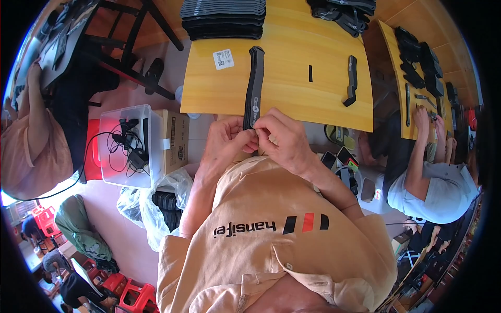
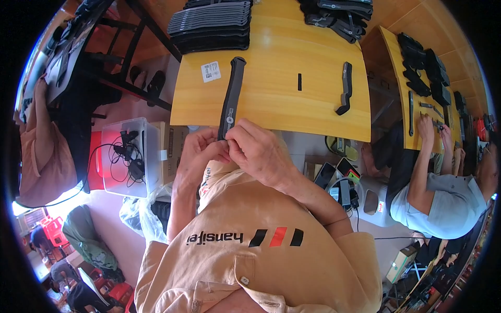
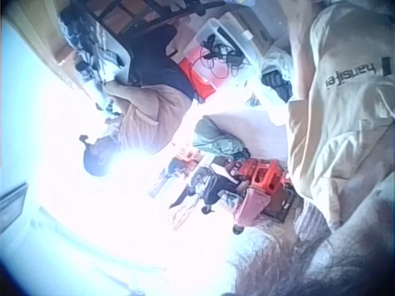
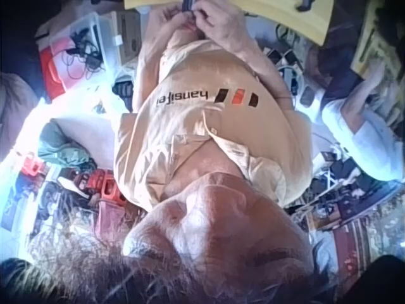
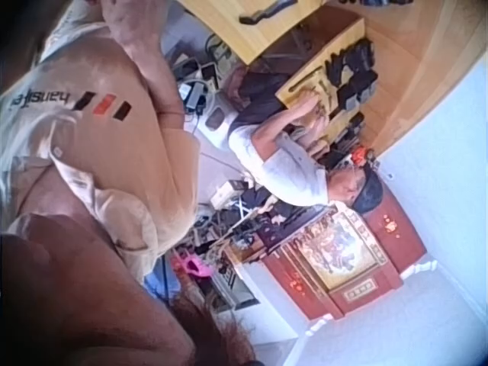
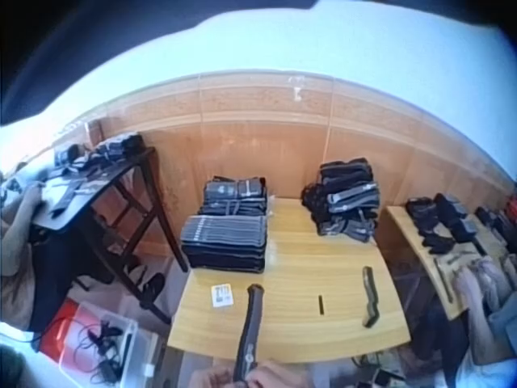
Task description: Assembling plastic components and straps by snapping pieces together and applying labels.
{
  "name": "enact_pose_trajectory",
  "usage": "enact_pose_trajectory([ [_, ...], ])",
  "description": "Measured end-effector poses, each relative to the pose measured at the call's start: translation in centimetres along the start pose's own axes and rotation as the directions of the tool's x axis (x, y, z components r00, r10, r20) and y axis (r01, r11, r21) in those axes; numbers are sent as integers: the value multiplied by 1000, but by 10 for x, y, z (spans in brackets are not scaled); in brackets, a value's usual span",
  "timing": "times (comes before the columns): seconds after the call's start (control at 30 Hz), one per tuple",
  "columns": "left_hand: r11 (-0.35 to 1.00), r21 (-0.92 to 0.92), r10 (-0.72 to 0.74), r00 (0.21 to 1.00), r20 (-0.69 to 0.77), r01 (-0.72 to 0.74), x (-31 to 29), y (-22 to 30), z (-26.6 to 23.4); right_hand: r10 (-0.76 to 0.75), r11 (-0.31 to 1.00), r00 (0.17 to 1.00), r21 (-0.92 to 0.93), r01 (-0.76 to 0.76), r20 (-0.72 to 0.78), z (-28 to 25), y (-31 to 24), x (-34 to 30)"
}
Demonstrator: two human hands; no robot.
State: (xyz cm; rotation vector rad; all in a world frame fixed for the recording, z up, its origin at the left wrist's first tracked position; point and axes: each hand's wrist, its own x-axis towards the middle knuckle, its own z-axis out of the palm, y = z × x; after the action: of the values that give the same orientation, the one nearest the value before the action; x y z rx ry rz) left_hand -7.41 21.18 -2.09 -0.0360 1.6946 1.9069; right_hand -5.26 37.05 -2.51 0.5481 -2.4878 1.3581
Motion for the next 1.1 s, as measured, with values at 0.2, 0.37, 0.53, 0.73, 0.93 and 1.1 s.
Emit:
enact_pose_trajectory([
  [0.2, 999, -26, 20, 1000, -5, -20, 0, -4, 1, -73, 994, 997, -85, 70, -39, 3, 1, -2],
  [0.37, 998, -56, 38, 999, -7, -38, 4, -9, 0, -149, 972, 988, -188, 139, -40, 5, 1, -1],
  [0.53, 996, -73, 54, 998, -42, -57, 5, -14, 3, -195, 950, 980, -254, 180, -33, 10, 0, -5],
  [0.73, 993, -91, 70, 991, -112, -80, 9, -24, 12, -229, 902, 973, -372, 219, 17, 11, 3, -6],
  [0.93, 993, -86, 68, 994, -90, -76, 11, -22, 16, -143, 950, 989, -277, 145, 29, 3, 10, -3],
  [1.1, 994, -96, 51, 999, -10, -51, 10, -19, 14, 41, 998, 998, -55, -44, -47, -2, 14, -3],
])
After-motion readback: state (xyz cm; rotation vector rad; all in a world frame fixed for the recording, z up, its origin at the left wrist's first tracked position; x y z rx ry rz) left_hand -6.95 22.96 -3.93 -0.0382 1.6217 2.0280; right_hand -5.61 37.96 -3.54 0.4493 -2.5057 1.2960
